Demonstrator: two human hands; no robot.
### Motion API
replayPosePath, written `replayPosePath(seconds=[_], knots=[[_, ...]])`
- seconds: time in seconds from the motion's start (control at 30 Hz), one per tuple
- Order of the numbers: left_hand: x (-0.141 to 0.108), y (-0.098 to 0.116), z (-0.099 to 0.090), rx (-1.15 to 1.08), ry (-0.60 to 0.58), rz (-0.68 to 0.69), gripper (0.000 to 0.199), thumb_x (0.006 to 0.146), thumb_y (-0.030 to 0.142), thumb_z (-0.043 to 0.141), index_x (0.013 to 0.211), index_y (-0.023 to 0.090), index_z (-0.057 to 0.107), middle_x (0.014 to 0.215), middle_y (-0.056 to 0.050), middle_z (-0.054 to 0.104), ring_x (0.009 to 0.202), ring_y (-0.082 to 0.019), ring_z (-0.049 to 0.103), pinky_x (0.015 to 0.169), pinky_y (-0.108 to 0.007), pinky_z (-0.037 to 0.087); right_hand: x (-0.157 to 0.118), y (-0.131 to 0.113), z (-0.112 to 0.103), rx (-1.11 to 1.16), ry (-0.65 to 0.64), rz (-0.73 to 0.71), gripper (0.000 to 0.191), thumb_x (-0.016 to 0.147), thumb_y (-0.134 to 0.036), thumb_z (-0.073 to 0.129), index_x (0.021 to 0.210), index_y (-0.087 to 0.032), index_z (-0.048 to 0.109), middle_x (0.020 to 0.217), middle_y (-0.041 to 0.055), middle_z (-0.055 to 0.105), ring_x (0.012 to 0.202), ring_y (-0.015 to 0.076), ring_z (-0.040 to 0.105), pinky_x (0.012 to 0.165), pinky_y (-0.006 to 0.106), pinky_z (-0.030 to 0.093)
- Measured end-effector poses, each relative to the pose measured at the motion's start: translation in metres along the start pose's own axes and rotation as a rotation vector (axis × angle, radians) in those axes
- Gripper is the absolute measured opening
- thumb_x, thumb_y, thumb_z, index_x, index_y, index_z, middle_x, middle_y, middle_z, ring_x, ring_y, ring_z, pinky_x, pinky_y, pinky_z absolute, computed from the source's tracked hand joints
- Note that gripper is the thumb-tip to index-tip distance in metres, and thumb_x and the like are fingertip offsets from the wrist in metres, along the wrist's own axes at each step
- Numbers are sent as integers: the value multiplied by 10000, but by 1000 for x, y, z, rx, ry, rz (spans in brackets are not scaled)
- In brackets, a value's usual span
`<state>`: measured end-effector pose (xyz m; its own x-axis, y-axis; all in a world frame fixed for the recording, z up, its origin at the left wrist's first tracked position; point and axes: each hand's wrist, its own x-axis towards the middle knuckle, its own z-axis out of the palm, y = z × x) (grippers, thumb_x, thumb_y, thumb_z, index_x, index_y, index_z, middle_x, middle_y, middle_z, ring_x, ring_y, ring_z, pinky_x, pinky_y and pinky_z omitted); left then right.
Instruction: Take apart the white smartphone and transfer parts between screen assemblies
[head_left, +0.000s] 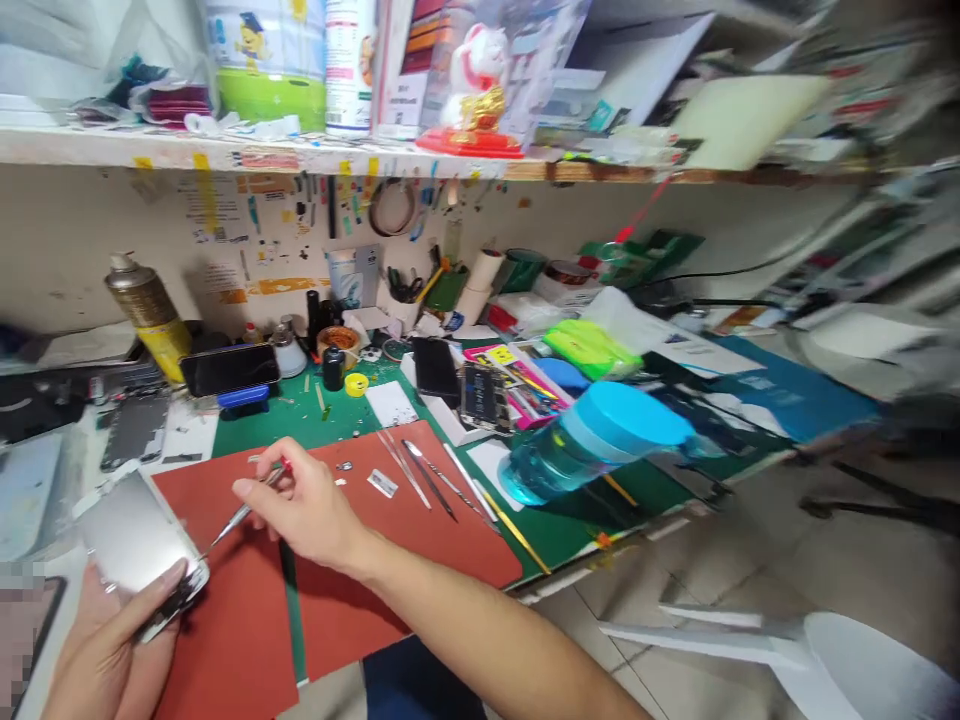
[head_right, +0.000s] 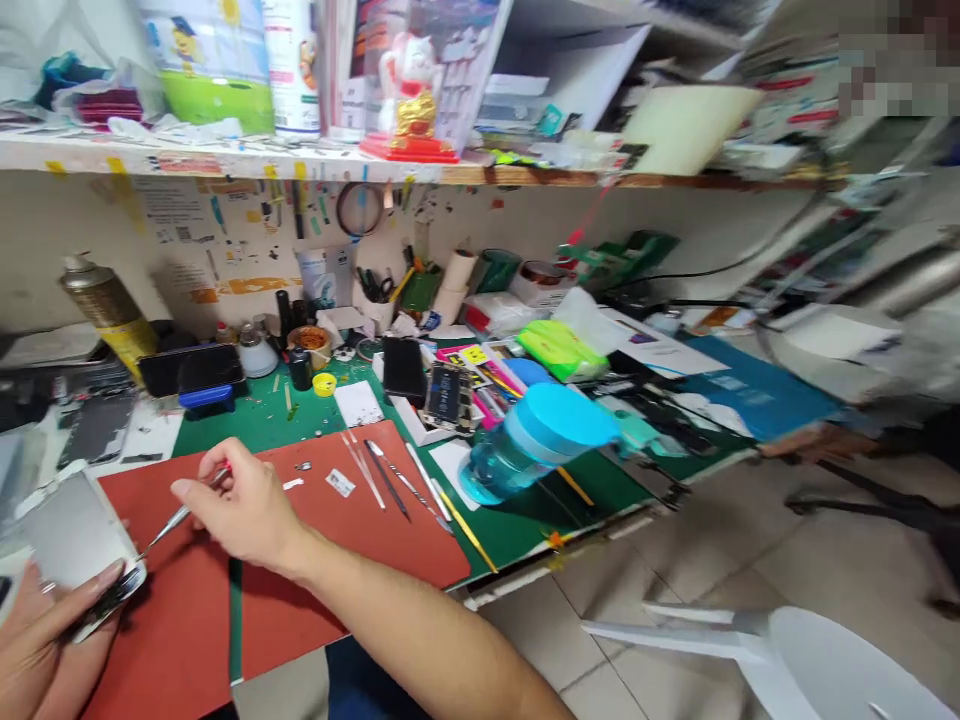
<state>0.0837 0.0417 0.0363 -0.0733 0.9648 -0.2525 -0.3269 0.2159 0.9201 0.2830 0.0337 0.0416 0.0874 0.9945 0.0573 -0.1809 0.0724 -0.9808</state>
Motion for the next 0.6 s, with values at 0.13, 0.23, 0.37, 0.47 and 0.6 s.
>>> replayPosePath(seconds=[0.13,0.23,0.37,0.47,0.6], knots=[[-7,-1,2,-70,-97,4,780,611,79,951,1297,302,656,1206,-19,766,1078,-224,746,861,-278,647,-7,2,3,59,5,-23,302,871,-403,762,931,-255,505,701,-73,617,549,117,598,540,233,452],[-10,-3,-3,-96,-69,-18,791,638,85,939,1330,295,620,1117,-11,762,966,-165,741,814,-229,613,-10,3,3,33,6,27,344,914,-492,736,931,-260,482,614,-82,606,459,108,521,464,224,380],[-13,-5,-9,-103,-79,-28,783,667,101,929,1345,293,586,1096,-22,755,916,-168,731,771,-240,593,-14,2,3,21,-29,-3,334,916,-468,756,954,-256,501,672,-57,648,528,118,569,515,237,429],[-15,-4,-10,-107,-96,-30,794,683,106,921,1366,299,565,1102,-23,749,904,-169,725,753,-243,580,-16,1,2,-6,-14,-1,335,930,-481,747,956,-254,502,687,-43,671,533,121,580,529,245,440],[-15,-3,-9,-100,-89,-52,843,679,117,924,1409,301,543,1132,-38,744,896,-174,721,743,-255,574,-17,0,3,-10,-11,35,368,915,-520,756,953,-258,499,652,-46,668,486,119,543,471,239,406]])
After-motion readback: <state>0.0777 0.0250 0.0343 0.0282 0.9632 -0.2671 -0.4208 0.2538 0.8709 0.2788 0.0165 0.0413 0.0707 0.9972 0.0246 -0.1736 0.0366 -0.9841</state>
